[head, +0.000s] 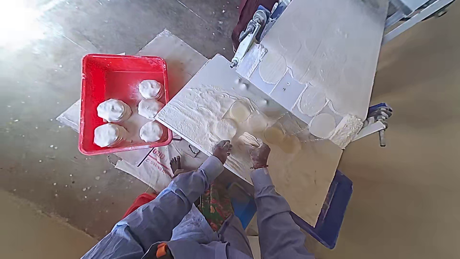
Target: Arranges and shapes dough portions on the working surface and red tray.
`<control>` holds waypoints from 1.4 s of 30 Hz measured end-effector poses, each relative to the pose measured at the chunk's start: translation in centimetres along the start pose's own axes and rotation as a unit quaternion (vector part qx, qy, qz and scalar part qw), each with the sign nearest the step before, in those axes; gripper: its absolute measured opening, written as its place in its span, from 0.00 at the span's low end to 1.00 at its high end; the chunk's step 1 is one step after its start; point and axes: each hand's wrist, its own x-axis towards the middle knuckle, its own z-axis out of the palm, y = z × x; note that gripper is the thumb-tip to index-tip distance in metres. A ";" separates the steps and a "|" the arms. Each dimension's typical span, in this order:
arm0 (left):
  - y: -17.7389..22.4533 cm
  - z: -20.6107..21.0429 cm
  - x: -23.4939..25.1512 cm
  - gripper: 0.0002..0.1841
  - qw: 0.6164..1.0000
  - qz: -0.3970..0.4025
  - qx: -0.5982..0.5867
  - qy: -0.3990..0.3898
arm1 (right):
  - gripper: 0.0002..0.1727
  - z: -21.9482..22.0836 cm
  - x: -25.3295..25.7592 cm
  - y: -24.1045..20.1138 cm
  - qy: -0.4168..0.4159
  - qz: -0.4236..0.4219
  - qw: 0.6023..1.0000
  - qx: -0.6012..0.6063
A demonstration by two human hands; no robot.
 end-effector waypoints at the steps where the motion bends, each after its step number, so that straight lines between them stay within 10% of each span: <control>1: 0.1 -0.2 -0.3 0.22 1.000 0.005 0.010 0.000 | 0.24 -0.2 -0.6 0.3 0.044 -0.017 0.999 0.026; 11: 1.1 -7.2 0.3 0.20 0.987 0.146 0.061 0.023 | 0.18 1.6 -1.8 -2.6 0.036 -0.095 0.994 -0.038; 17: 5.4 -16.1 2.4 0.42 0.964 0.081 -0.253 0.013 | 0.14 8.3 -2.4 -16.2 -0.076 -0.182 0.971 0.135; 21: 7.0 -23.3 4.5 0.38 0.900 0.093 -0.418 0.077 | 0.14 16.7 -0.2 -23.3 -0.173 -0.155 0.964 0.128; 26: 10.5 -32.6 7.9 0.41 0.971 0.159 -0.113 0.141 | 0.21 26.6 2.4 -30.4 -0.220 -0.126 0.963 0.096; 34: 17.2 -41.4 19.8 0.24 0.956 0.115 0.156 0.221 | 0.21 38.2 10.9 -34.6 -0.204 -0.165 0.959 0.108; 42: 17.2 -42.9 22.7 0.34 0.908 0.041 0.306 0.283 | 0.29 37.3 10.9 -36.5 -0.190 -0.193 0.963 -0.023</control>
